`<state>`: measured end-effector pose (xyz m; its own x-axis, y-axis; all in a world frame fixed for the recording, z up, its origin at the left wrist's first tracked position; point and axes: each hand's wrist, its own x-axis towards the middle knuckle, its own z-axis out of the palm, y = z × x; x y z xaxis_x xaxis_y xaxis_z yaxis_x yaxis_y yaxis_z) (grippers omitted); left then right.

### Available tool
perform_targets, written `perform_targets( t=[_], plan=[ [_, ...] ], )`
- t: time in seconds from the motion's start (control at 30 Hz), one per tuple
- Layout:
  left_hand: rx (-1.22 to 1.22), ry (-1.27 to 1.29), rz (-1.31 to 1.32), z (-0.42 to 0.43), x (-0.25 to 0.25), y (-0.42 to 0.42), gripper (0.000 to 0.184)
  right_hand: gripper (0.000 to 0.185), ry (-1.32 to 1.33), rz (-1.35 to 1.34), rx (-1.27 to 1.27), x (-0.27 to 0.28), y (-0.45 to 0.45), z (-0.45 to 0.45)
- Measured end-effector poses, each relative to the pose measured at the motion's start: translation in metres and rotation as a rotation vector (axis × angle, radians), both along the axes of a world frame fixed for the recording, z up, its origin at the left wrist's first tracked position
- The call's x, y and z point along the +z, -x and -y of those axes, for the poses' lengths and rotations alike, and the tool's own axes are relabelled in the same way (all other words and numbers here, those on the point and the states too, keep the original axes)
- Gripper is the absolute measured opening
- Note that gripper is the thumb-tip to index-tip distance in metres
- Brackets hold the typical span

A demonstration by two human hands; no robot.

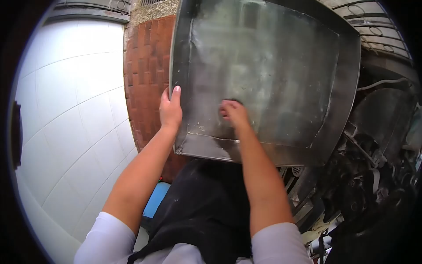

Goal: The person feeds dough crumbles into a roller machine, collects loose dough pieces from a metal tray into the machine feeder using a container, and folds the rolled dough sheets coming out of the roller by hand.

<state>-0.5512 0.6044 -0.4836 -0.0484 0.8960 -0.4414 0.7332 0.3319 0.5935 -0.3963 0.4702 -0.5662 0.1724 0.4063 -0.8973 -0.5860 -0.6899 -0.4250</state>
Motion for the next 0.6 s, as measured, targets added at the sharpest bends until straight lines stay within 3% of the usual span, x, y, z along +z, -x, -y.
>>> perform_targets(
  t=[0.1,0.13,0.17,0.23,0.3,0.37,0.47,0.53,0.6],
  plan=[
    [-0.002,-0.057,0.035,0.006,0.003,-0.002,0.059,0.025,-0.157,-0.038,0.205,-0.025,0.071,0.004],
    [0.025,-0.037,0.077,0.004,0.005,-0.003,0.059,0.023,-0.178,-0.016,0.310,-0.010,0.085,0.003],
    [0.013,-0.014,0.058,0.004,0.006,-0.002,0.059,0.024,-0.118,-0.241,0.303,0.002,0.087,0.003],
    [-0.022,0.016,0.026,0.001,0.007,-0.003,0.058,0.025,-0.066,-0.342,0.224,0.026,0.044,0.002],
    [-0.020,0.025,-0.016,0.001,0.010,-0.004,0.058,0.025,-0.016,-0.213,0.223,0.020,-0.023,0.016],
    [-0.015,0.025,-0.055,0.002,0.010,-0.005,0.058,0.030,0.119,0.258,0.704,0.020,-0.099,0.028],
    [-0.042,0.019,-0.049,0.003,0.005,-0.001,0.058,0.031,0.028,0.716,1.528,-0.012,-0.121,0.035],
    [-0.017,0.063,-0.080,0.002,0.015,-0.005,0.057,0.025,-0.130,0.717,1.501,-0.032,-0.060,0.020],
    [-0.024,0.065,-0.109,0.002,0.019,-0.010,0.057,0.024,0.012,0.578,1.456,-0.007,0.023,-0.002]
  ],
)
